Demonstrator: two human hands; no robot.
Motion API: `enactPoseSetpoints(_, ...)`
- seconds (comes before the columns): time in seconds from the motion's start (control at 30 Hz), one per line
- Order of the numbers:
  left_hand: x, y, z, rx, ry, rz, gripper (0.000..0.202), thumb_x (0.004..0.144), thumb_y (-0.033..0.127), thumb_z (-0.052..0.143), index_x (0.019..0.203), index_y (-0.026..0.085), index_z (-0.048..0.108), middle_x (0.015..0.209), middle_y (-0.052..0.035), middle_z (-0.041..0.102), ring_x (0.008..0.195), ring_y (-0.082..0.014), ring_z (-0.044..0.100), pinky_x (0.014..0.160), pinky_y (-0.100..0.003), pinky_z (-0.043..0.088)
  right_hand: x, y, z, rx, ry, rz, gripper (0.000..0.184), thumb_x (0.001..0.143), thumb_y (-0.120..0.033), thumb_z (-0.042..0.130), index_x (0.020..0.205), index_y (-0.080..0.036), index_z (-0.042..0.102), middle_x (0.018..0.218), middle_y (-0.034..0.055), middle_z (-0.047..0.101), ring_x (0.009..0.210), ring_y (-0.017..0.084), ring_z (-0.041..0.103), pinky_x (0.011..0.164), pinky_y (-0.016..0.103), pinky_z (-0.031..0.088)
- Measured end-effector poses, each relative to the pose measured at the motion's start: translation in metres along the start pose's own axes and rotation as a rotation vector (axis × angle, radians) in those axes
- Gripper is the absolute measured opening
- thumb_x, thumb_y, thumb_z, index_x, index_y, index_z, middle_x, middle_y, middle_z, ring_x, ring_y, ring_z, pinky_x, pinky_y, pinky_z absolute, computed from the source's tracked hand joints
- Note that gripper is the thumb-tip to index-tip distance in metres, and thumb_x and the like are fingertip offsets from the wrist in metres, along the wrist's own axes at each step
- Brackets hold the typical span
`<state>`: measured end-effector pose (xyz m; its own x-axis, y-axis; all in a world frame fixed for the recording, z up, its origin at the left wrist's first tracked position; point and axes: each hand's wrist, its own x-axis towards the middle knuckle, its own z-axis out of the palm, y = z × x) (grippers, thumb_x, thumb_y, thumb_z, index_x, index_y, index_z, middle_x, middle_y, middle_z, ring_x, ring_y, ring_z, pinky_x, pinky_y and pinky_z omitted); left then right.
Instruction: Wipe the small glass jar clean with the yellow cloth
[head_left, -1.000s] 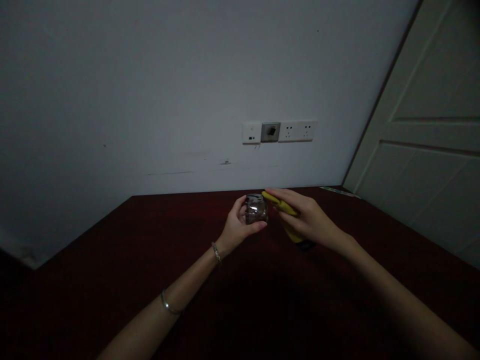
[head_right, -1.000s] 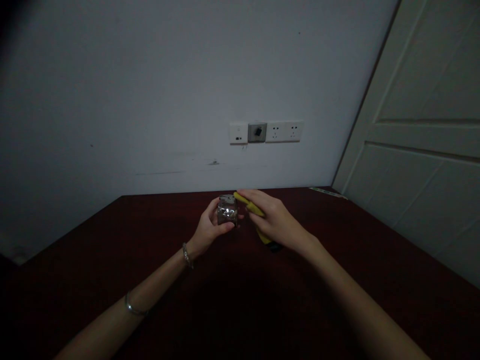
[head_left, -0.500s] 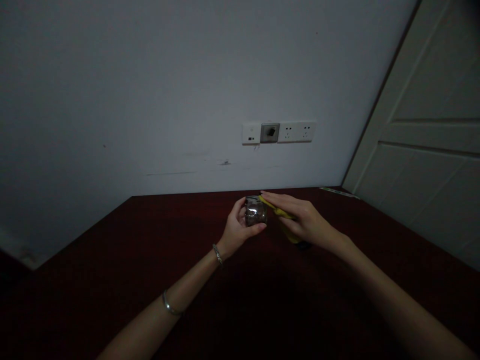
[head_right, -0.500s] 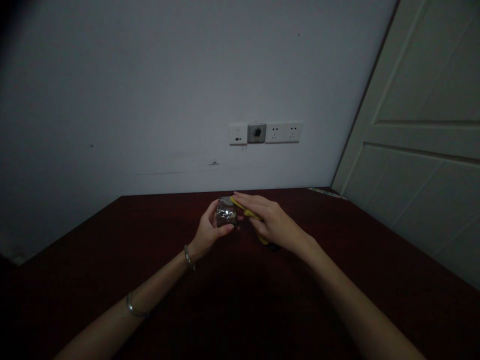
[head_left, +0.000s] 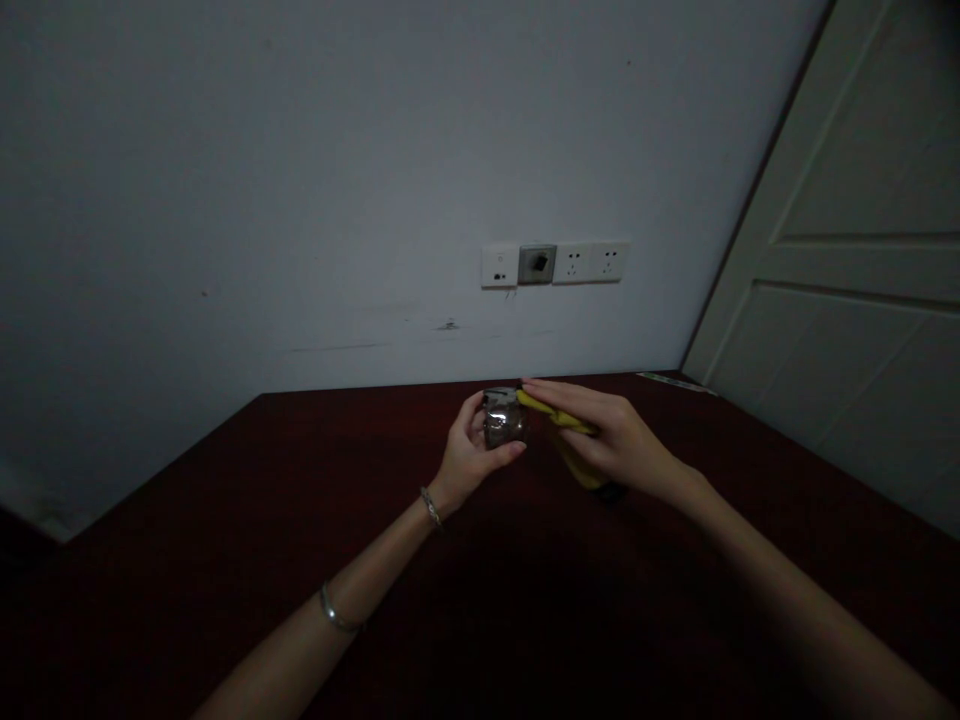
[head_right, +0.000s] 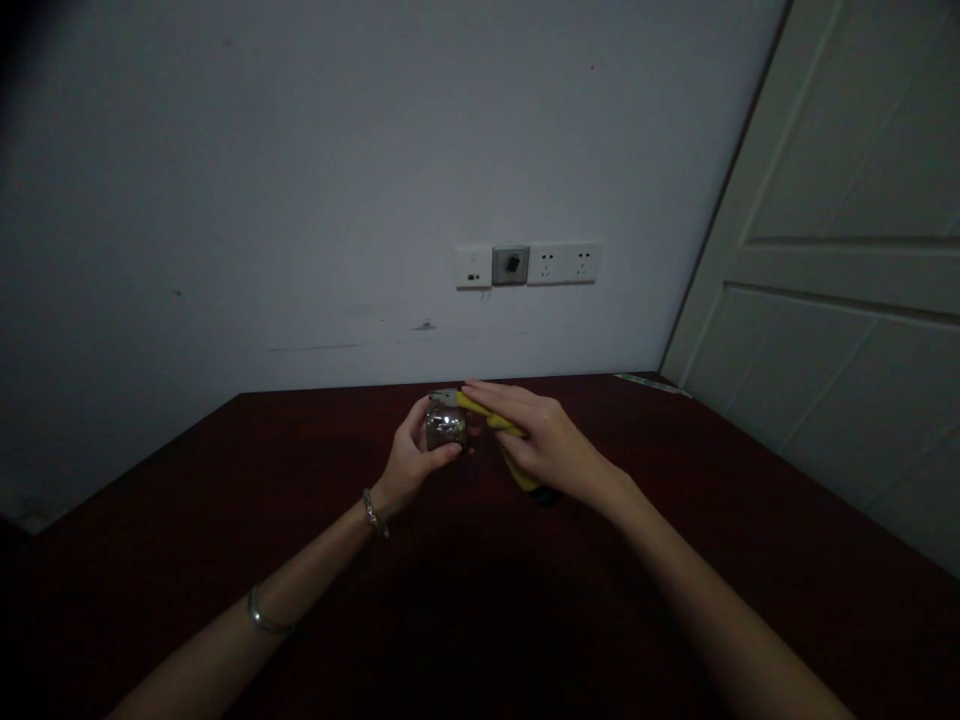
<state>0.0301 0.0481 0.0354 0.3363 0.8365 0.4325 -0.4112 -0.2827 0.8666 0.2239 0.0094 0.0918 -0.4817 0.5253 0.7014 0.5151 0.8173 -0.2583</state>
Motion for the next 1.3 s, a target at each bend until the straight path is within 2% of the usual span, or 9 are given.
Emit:
enactPoseSetpoints(0.17,-0.002,0.007,0.005,-0.021,-0.044,-0.020,0.079,0.056,0.022,0.084,0.120,0.018,0.038,0.124,-0.0155,0.053,0.121,-0.0345,0.051,0.097,-0.046,0.047,0.001,0.008,0.007,0.005,0.063,0.059,0.060,0.079,-0.001,0.048,0.134,-0.023,0.049,0.132,0.0054,0.057,0.121,0.018,0.054,0.104,0.039,0.043)
enactPoseSetpoints(0.4,-0.001,0.008,0.008,-0.018,-0.044,0.025,0.077,0.056,0.024,0.084,0.118,0.019,0.039,0.124,-0.0154,0.053,0.123,-0.0354,0.048,0.096,-0.047,0.047,-0.002,0.009,0.009,-0.006,0.071,-0.033,0.066,0.078,0.000,0.047,0.137,-0.030,0.044,0.135,0.0023,0.055,0.124,0.018,0.051,0.104,0.042,0.044)
enactPoseSetpoints(0.73,0.000,0.003,0.005,0.028,0.004,0.055,0.072,0.058,0.026,0.083,0.115,0.020,0.040,0.123,-0.0137,0.054,0.115,-0.0290,0.054,0.097,-0.047,0.046,-0.002,0.006,0.011,-0.059,0.061,-0.142,0.068,0.082,-0.001,0.048,0.142,-0.031,0.036,0.139,0.0046,0.050,0.125,0.020,0.050,0.103,0.044,0.045)
enactPoseSetpoints(0.9,0.001,0.000,0.003,0.037,0.023,0.066,0.072,0.058,0.026,0.083,0.116,0.019,0.040,0.122,-0.0139,0.054,0.112,-0.0274,0.056,0.097,-0.046,0.046,-0.003,0.003,0.008,-0.082,0.022,-0.166,0.065,0.084,-0.002,0.048,0.142,-0.028,0.036,0.140,0.0065,0.050,0.125,0.018,0.050,0.103,0.042,0.044)
enactPoseSetpoints(1.0,0.002,0.001,0.002,0.051,0.064,0.062,0.073,0.058,0.025,0.083,0.116,0.018,0.041,0.121,-0.0138,0.055,0.109,-0.0262,0.058,0.099,-0.047,0.045,-0.003,0.001,0.001,-0.066,-0.020,-0.199,0.063,0.084,-0.003,0.049,0.141,-0.029,0.039,0.137,0.0043,0.053,0.124,0.018,0.051,0.103,0.041,0.045)
enactPoseSetpoints(1.13,0.002,0.002,0.002,0.037,0.082,0.024,0.076,0.057,0.025,0.084,0.118,0.017,0.039,0.120,-0.0140,0.056,0.110,-0.0279,0.058,0.098,-0.048,0.045,-0.003,0.000,-0.008,-0.075,0.023,-0.132,0.066,0.081,-0.001,0.046,0.140,-0.029,0.041,0.136,0.0020,0.054,0.121,0.019,0.054,0.102,0.039,0.046)
enactPoseSetpoints(1.3,-0.001,0.006,0.005,0.016,-0.009,-0.023,0.082,0.055,0.024,0.085,0.122,0.019,0.038,0.123,-0.0145,0.054,0.113,-0.0311,0.057,0.098,-0.049,0.046,-0.002,0.004,-0.005,-0.085,0.066,-0.032,0.066,0.079,-0.001,0.046,0.138,-0.030,0.043,0.134,0.0019,0.055,0.121,0.019,0.054,0.103,0.041,0.046)
